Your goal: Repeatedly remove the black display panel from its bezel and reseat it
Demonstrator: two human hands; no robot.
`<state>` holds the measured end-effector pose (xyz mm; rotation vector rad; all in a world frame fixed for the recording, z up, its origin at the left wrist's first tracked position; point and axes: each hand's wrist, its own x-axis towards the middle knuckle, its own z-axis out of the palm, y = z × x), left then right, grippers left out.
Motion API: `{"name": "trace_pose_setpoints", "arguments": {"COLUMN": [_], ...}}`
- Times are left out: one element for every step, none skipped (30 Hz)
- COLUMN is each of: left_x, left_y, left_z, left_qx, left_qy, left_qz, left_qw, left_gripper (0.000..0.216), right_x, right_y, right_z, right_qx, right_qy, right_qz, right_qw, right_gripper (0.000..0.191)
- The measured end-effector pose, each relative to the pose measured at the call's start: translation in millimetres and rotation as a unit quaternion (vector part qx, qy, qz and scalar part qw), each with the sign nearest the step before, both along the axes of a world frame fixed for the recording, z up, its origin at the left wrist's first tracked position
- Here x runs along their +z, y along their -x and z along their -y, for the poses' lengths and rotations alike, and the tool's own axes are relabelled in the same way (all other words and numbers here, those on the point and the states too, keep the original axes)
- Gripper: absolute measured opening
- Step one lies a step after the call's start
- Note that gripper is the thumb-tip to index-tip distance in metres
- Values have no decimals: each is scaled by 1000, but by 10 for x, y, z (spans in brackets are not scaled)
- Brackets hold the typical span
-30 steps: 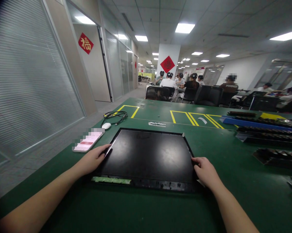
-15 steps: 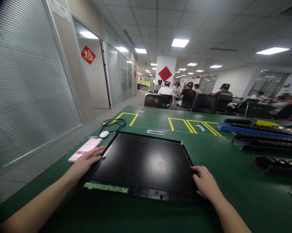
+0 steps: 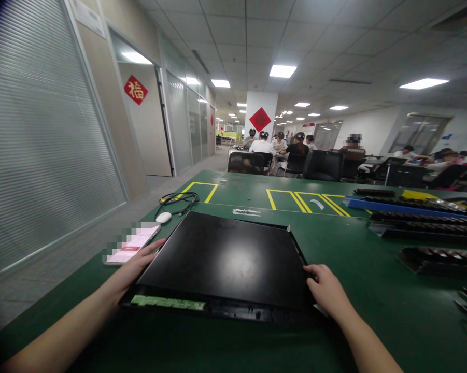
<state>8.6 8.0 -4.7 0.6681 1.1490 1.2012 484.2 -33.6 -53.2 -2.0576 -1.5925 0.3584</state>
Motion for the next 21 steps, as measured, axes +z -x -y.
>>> {"name": "trace_pose_setpoints", "arguments": {"left_x": [-17, -29, -32, -26, -8, 19, 55, 96, 140, 183, 222, 254, 279, 297, 307, 311, 310, 305, 296, 285, 274], "left_y": [4, 6, 6, 4, -2, -10, -21, -33, -48, -62, -76, -89, -100, -108, -114, -117, -119, -118, -116, -112, -108], "left_z": [-5, -6, -4, 3, 15, 31, 50, 73, 97, 120, 141, 158, 170, 177, 180, 179, 176, 171, 165, 160, 157], "left_qx": [-2, -4, -6, -6, -6, -8, -9, -10, -21, -28, -29, -35, -34, -33, -32, -30, -29, -27, -25, -23, -24], "left_qy": [3, 5, 6, 7, 7, 7, 10, 10, 11, 18, 26, 33, 35, 36, 39, 40, 40, 41, 41, 38, 32], "left_qz": [-1, -2, -3, -4, -8, -13, -21, -34, -44, -55, -65, -67, -66, -66, -68, -68, -68, -67, -64, -59, -54], "left_qw": [1000, 1000, 1000, 1000, 1000, 1000, 1000, 999, 999, 998, 997, 997, 997, 997, 996, 996, 996, 997, 997, 997, 998], "left_gripper": [66, 66, 66, 66, 65, 64, 62, 57, 52, 48, 44, 42, 41, 41, 41, 42, 42, 41, 41, 39, 37], "right_x": [-1, -2, 0, 5, 13, 23, 36, 51, 67, 83, 97, 109, 118, 123, 126, 125, 121, 115, 108, 101, 95], "right_y": [-4, -6, -6, -3, 3, 12, 22, 33, 45, 56, 66, 74, 78, 80, 79, 76, 70, 64, 58, 52, 48], "right_z": [-4, -7, -8, -7, -5, -2, 3, 8, 14, 20, 26, 30, 33, 35, 35, 33, 30, 27, 23, 20, 17], "right_qx": [0, -1, -1, -2, -5, -9, -13, -16, -17, -17, -17, -16, -17, -18, -20, -20, -19, -18, -17, -15, -13], "right_qy": [-1, -2, -2, 0, 3, 8, 14, 19, 23, 24, 25, 24, 24, 25, 26, 26, 24, 20, 16, 11, 6], "right_qz": [2, 4, 4, 4, 2, 0, -3, -5, -6, -7, -5, -3, 0, 2, 3, 5, 6, 7, 8, 8, 7], "right_qw": [1000, 1000, 1000, 1000, 1000, 1000, 1000, 1000, 1000, 1000, 1000, 1000, 1000, 1000, 999, 999, 1000, 1000, 1000, 1000, 1000], "right_gripper": [40, 40, 40, 40, 40, 40, 40, 40, 41, 41, 41, 41, 41, 41, 41, 41, 41, 40, 40, 39, 38]}}
